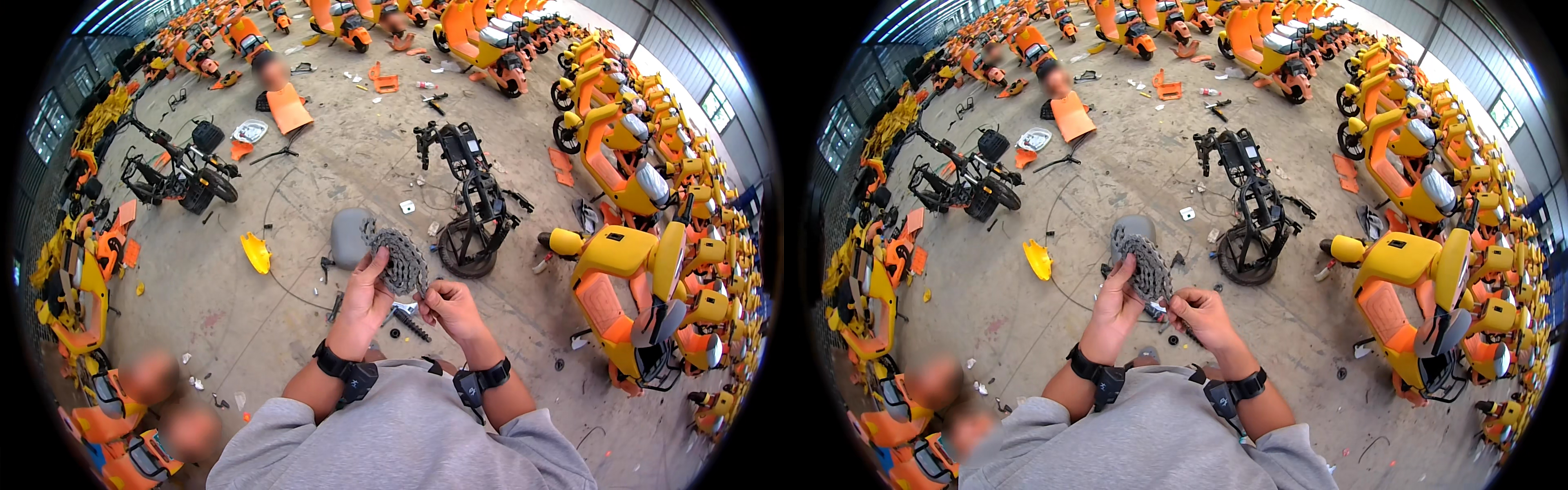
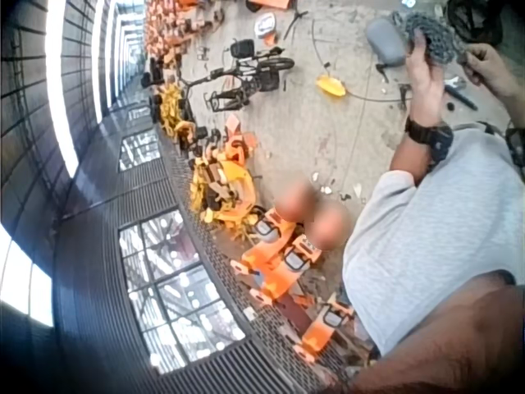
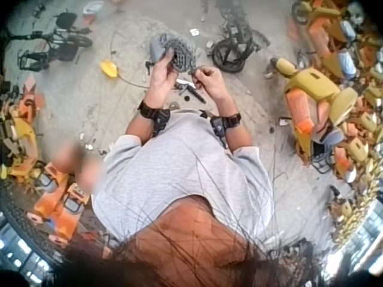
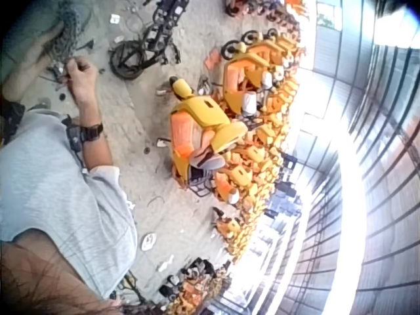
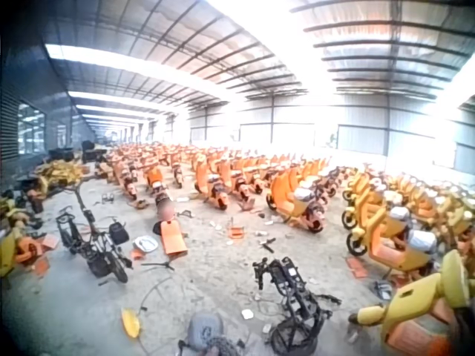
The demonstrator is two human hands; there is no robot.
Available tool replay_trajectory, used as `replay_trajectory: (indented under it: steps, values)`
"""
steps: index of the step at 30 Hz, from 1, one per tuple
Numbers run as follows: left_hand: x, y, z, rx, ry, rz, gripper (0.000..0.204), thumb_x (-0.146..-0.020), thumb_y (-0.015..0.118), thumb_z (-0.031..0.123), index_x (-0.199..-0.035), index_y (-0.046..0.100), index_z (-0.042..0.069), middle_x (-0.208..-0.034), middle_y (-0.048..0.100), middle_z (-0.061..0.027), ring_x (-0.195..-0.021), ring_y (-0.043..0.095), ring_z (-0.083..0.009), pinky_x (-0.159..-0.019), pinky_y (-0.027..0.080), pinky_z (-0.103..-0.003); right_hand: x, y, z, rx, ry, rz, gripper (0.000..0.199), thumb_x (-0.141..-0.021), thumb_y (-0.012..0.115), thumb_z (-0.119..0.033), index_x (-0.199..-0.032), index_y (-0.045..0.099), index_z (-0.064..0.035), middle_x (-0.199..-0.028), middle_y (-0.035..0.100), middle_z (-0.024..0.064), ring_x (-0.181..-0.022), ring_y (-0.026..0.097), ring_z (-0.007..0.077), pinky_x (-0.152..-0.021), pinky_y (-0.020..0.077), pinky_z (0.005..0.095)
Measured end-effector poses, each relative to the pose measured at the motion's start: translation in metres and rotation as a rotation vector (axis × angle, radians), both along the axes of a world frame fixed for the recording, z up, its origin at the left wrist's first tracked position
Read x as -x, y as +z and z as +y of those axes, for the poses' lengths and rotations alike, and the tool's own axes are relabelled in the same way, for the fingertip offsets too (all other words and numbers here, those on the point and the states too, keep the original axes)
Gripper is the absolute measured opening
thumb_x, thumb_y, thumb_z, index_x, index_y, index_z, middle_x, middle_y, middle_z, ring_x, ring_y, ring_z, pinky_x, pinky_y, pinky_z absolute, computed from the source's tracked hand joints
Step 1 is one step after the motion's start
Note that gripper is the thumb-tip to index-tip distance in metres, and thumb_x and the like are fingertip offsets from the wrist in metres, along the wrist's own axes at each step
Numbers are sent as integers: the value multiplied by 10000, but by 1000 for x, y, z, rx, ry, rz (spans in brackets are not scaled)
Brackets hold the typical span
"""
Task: The person inspects and handles a metal chain, then sits on the floor to work on a scooter frame. They manipulate a brake lever and other small components, occasionally picking up tools from the floor.
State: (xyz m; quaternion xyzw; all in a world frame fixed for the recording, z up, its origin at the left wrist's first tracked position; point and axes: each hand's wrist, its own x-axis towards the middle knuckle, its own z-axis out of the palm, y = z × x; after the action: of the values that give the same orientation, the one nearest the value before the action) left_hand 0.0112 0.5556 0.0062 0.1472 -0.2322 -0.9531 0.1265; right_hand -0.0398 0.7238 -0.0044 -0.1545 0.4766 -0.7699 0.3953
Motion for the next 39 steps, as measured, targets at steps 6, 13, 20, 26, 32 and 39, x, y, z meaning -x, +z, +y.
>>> replay_trajectory:
  steps: [6, 13, 20, 26, 32, 39]
  values:
    - [1, -1, 7, -87, -11, -2, 266, -918, 628, 194, -1149, 593, 65, -1066, 673, -51, -977, 650, -192, -869, 527, -370, 8, -18, 2, 91, 42, -4, 347, -847, 723, -322, -855, 643, 15, -709, 627, 49, -600, 565, 96, -523, 440, 227]
    - [0, 6, 0, -38, -48, 38, 260, -924, 615, 158, -1159, 586, 49, -1069, 670, -63, -990, 645, -199, -891, 520, -375, 13, -15, 7, 85, 4, 30, 438, -804, 772, -293, -1052, 603, 27, -791, 630, 74, -638, 588, 120, -553, 463, 246]
    - [-3, 12, -3, 38, -10, 4, 241, -890, 649, 74, -1111, 591, -5, -1057, 664, -97, -957, 654, -204, -855, 540, -369, 15, 28, 3, -139, -172, 262, 279, -833, 739, -171, -994, 655, 41, -824, 647, 57, -694, 584, 92, -585, 468, 232]
    - [-3, 15, -6, 128, 5, -7, 198, -884, 643, 35, -1074, 614, -16, -1021, 678, -109, -908, 669, -197, -818, 556, -349, 5, 35, -1, -319, -230, 537, 171, -822, 737, -120, -879, 688, 33, -781, 641, 36, -674, 556, 69, -591, 446, 222]
    - [-3, 16, -5, 98, 34, -15, 191, -881, 643, 25, -1064, 616, -23, -1005, 681, -112, -887, 673, -197, -805, 560, -346, 3, 36, -6, -360, -228, 551, 169, -821, 733, -111, -878, 684, 40, -770, 630, 37, -663, 551, 65, -584, 442, 223]
    - [-4, 15, -2, 163, 40, -7, 240, -834, 684, -21, -1063, 610, -18, -996, 680, -106, -885, 665, -185, -800, 549, -324, 9, 37, 4, -305, -92, 382, 214, -798, 762, -139, -897, 680, 32, -787, 640, 22, -664, 539, 55, -591, 439, 227]
